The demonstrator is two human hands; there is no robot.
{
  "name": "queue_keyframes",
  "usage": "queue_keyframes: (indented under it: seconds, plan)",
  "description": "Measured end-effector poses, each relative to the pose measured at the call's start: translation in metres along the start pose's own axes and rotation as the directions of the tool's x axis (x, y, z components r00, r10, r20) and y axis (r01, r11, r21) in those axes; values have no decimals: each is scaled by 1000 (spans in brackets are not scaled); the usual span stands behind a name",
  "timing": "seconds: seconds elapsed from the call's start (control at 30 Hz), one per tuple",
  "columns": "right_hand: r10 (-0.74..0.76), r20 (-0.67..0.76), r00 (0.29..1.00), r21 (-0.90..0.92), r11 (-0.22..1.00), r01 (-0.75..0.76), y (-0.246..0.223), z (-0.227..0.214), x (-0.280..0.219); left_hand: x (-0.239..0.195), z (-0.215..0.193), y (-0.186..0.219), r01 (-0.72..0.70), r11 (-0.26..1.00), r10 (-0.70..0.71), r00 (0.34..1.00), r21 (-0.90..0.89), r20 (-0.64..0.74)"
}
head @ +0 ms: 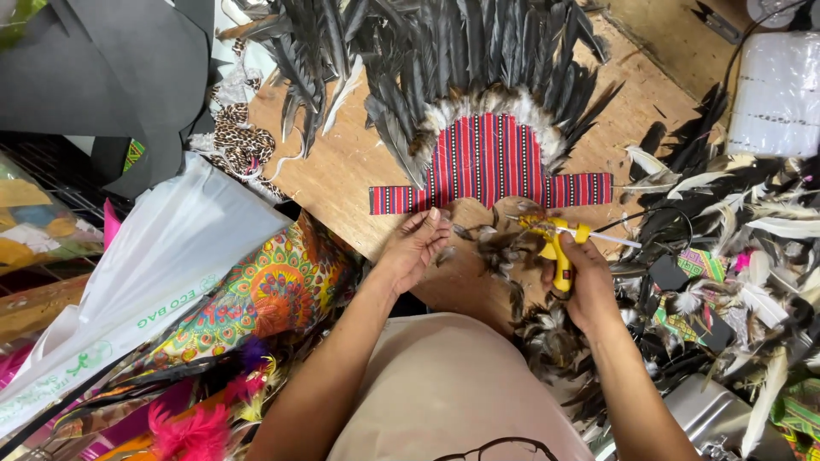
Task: The person uses a hot glue gun to attach small feathers to a patterned fabric piece on a wooden table. The person repeatedly applies glue and presses feathers onto the fabric, working on a decorative item.
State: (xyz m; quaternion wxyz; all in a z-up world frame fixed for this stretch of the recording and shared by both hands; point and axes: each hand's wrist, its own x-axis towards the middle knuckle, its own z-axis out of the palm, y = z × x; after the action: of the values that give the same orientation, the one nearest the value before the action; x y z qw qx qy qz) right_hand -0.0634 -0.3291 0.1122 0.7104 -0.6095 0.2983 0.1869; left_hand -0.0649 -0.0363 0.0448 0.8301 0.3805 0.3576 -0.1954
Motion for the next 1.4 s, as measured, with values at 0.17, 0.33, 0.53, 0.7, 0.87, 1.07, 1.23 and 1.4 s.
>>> queue_keyframes:
  seconds: [0.17, 0.33, 0.53, 0.7, 0.87, 1.07, 1.23, 1.4]
  plan:
    - [-14, 19, 1000, 53, 999, 13, 2, -7, -15, -13, 10, -9, 30, 1000, -29, 995, -9, 91]
    - [-30, 20, 999, 80, 996, 29, -11, -15, -28, -28, 21, -17, 51, 998, -46, 990, -35, 134]
    - [-161, -210, 965, -97, 985, 143, -57, -50, -52, -50, 28, -16, 67, 996, -76, 983, 64, 166]
    - [-497, -261, 828, -831, 552, 69, -138, -111, -123, -56, 8, -19, 65, 991, -81, 988, 121, 134]
    - [-499, -219, 839, -772, 614, 164, -127, -138, -94, -70, -4, -19, 66, 983, -76, 996, 171, 54]
    - [-175, -305, 936, -499, 867, 0, -13, -118, 29, -83, 3, -25, 50, 947, -78, 994, 318, 74]
    - [-240, -274, 931, -703, 711, -23, 14, -131, 57, -92, 16, -26, 38, 931, -85, 990, 363, 116]
    - [-538, 9, 843, -549, 702, 454, -55, -36, -100, -97, 45, -18, 26, 961, -88, 972, 275, 216]
